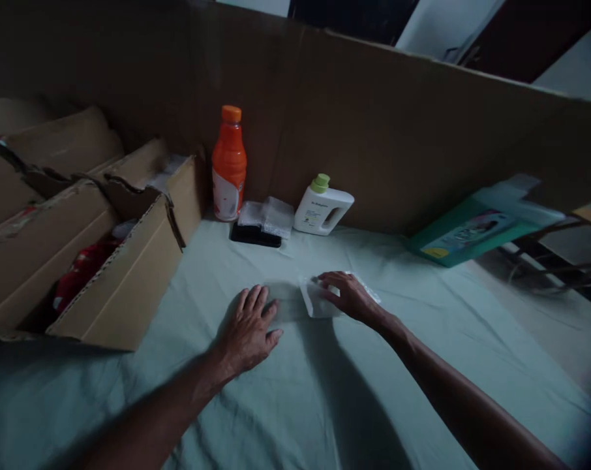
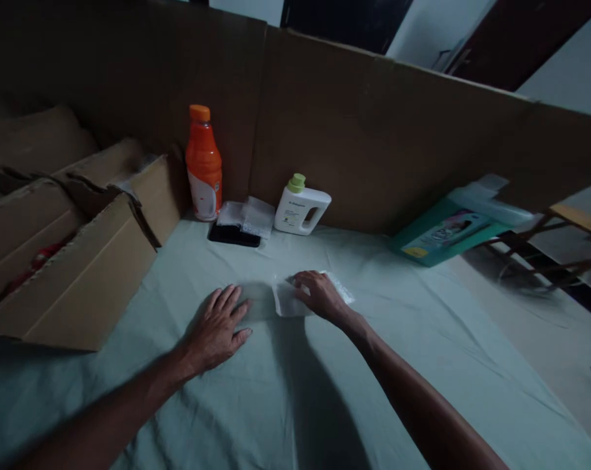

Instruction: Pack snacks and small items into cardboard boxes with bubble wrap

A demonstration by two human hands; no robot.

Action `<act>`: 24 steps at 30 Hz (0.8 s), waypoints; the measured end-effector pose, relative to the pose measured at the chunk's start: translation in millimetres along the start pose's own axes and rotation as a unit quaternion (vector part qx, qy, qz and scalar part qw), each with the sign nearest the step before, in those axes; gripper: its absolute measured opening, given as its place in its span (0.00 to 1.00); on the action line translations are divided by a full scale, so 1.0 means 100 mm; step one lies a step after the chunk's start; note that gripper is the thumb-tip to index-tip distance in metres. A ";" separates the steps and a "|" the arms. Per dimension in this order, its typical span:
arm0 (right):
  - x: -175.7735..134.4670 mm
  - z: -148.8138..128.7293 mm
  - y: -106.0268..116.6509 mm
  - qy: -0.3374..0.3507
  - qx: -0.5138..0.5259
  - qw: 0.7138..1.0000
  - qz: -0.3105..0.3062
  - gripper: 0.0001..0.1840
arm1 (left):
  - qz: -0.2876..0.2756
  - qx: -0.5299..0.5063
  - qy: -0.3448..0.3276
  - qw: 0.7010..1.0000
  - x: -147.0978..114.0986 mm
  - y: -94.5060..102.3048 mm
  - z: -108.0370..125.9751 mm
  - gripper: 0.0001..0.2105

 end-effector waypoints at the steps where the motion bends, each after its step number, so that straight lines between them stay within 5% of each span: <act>1: 0.10 -0.03 0.07 -0.001 0.004 1.000 0.024 0.08 | -0.002 -0.003 0.002 1.000 0.00 0.00 0.00 0.27; 6: 1.19 -0.27 0.42 -0.011 0.018 0.987 0.158 0.11 | -0.010 -0.014 0.004 1.000 0.01 -0.02 -0.01 0.29; 9: 1.90 -0.41 0.32 -0.068 0.019 0.981 0.180 0.17 | -0.015 -0.019 0.004 1.000 0.01 -0.04 -0.02 0.28; 12: 2.13 -0.56 0.06 -0.079 0.040 0.981 0.170 0.29 | -0.021 -0.022 0.008 1.000 0.02 -0.05 -0.02 0.29; 15: 1.71 -0.64 -0.13 -0.015 0.050 0.986 0.160 0.25 | -0.017 -0.023 0.001 1.000 0.02 -0.04 0.00 0.29; 24: -0.76 -0.66 -0.59 0.041 -0.018 0.997 0.069 0.24 | -0.001 0.018 -0.009 1.000 0.07 0.06 0.01 0.29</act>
Point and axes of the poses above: each hand's wrist, its own x-axis towards the middle knuckle, its own y-axis out of the back of the hand, z = x × y, the point moved 7 cm from there along x, towards the middle knuckle, and after that the axes turned 5 degrees about z, right-handed, at the moved point
